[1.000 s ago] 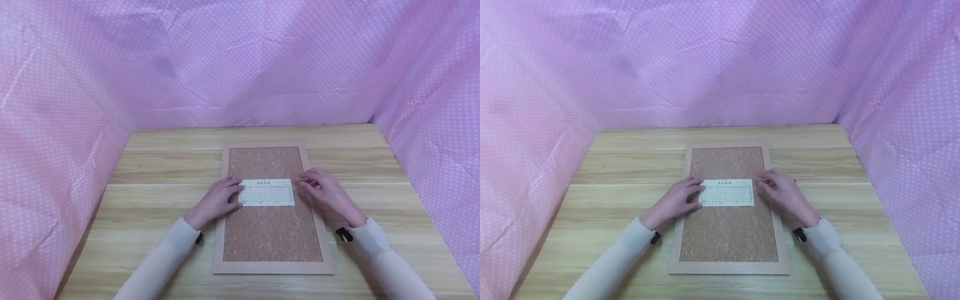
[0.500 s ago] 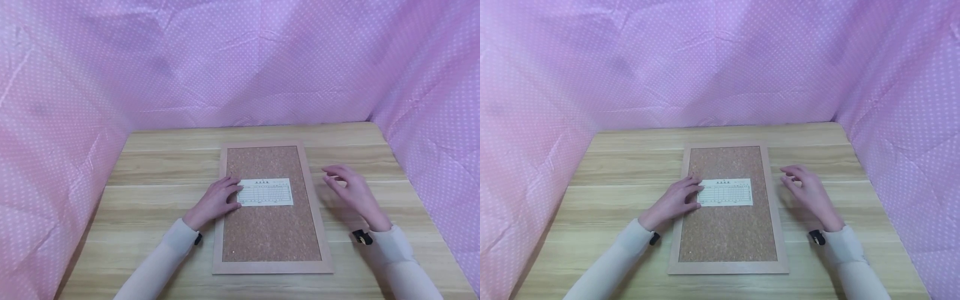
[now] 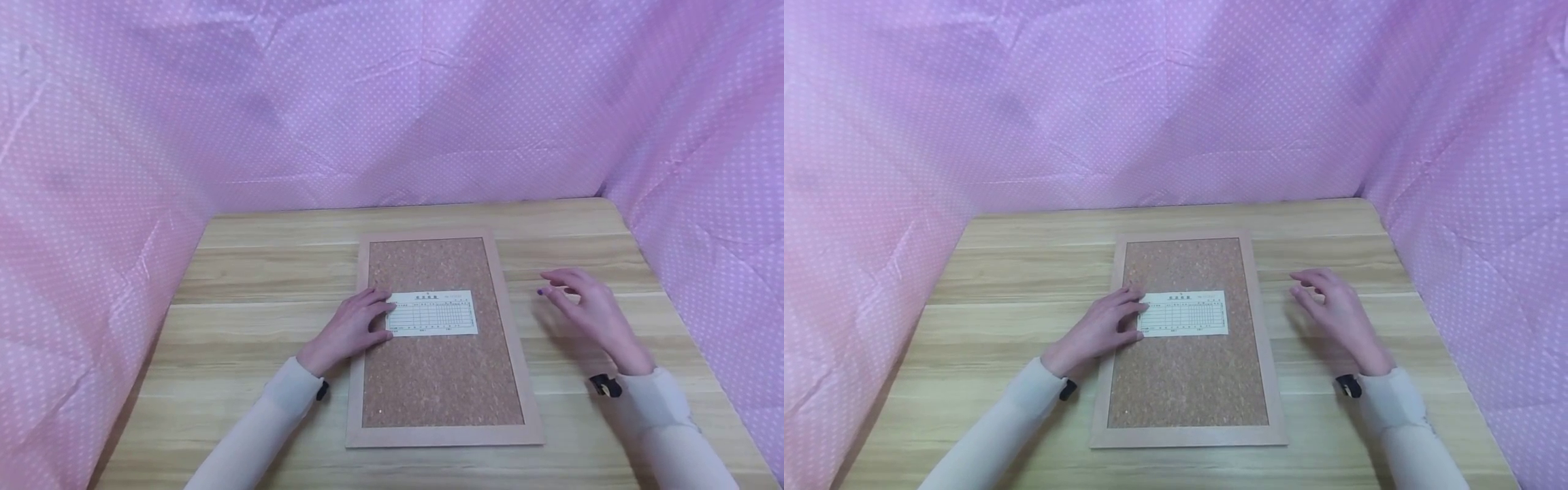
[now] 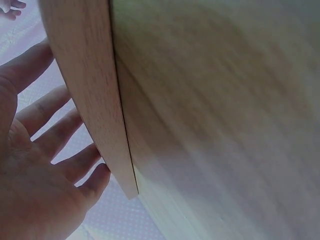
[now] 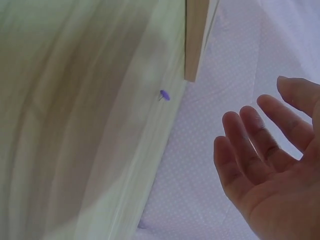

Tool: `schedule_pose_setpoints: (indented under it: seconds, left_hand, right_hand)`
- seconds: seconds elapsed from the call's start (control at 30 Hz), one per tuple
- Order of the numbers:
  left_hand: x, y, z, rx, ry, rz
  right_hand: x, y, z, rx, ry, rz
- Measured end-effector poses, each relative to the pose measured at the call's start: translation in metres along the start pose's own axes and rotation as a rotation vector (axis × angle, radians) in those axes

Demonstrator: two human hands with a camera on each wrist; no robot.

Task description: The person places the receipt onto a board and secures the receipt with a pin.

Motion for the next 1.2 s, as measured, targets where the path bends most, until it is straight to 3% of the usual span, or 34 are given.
schedule_pose_setpoints:
  seconds: [0.2,0.67,0.93,1.2]
  left_hand:
    - [0.002,0.001,0.0,0.001,-0.002,0.003]
    - [0.003,0.001,-0.001,0.01,0.006,0.01]
    - [0.003,0.001,-0.001,0.003,0.004,0.005]
    - [0.001,0.001,0.0,0.012,0.008,0.013]
  right_hand:
    - [-0.007,-0.005,-0.003,0.037,0.035,0.029]
    - [-0.027,-0.018,-0.014,0.17,0.058,-0.003]
    - [-0.041,-0.021,-0.024,0.277,0.052,-0.074]
    - [-0.048,-0.022,-0.03,0.317,0.061,-0.096]
Point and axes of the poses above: each hand's wrist, its own y-axis away from the middle knuckle, its own z-axis out of the back of the hand, x = y × z, the point moved 7 cm from there along -y, towards the middle knuckle, and after that the axes turned 1 degree about -y, right-handed, at the moved point
